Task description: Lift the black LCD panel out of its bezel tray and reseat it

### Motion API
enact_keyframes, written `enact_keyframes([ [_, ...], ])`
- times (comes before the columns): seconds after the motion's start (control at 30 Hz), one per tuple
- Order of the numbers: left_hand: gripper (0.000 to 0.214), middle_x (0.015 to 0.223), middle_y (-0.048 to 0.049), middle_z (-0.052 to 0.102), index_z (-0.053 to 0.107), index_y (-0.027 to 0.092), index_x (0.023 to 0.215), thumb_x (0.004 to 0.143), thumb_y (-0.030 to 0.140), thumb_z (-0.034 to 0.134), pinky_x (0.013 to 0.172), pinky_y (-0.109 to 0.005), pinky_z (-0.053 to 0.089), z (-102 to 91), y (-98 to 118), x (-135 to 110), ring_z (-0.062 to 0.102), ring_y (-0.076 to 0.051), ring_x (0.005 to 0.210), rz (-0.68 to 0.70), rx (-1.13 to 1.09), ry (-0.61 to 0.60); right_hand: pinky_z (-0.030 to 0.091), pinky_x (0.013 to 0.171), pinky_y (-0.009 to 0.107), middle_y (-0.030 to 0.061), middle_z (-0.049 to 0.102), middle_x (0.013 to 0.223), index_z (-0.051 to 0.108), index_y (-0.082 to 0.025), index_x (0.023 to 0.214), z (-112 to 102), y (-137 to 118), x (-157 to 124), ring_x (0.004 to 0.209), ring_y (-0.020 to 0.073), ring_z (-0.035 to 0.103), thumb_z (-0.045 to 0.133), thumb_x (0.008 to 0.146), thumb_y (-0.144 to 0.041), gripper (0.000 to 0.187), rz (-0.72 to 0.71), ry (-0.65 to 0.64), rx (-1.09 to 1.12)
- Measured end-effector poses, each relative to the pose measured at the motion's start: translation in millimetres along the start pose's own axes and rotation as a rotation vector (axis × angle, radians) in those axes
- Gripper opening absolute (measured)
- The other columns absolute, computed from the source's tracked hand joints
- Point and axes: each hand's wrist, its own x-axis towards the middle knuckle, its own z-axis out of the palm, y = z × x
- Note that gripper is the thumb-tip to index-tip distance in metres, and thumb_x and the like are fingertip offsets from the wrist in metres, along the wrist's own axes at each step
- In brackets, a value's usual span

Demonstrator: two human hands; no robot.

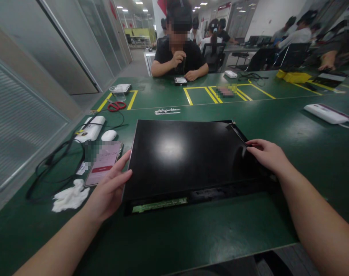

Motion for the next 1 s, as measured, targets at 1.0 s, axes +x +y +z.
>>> enact_keyframes([
  [1.0, 0.053, 0.123, -0.0024, 0.085, 0.082, 0.026, 0.128, 0.076, 0.025, 0.09, 0.111, -0.036, 0.058, 9.4, 8.5, -4.3, 0.071, -0.034, 0.132, 0.055, -0.149, -0.068, 0.056, 0.105, 0.054, 0.0163, 0.077, 0.119, 0.084, -0.022, 0.104, 5.1, 0.9, 1.9, 0.118, 0.0378, 0.071, 0.064, 0.084, -0.04, 0.033, -0.154, -0.037, -0.122],
])
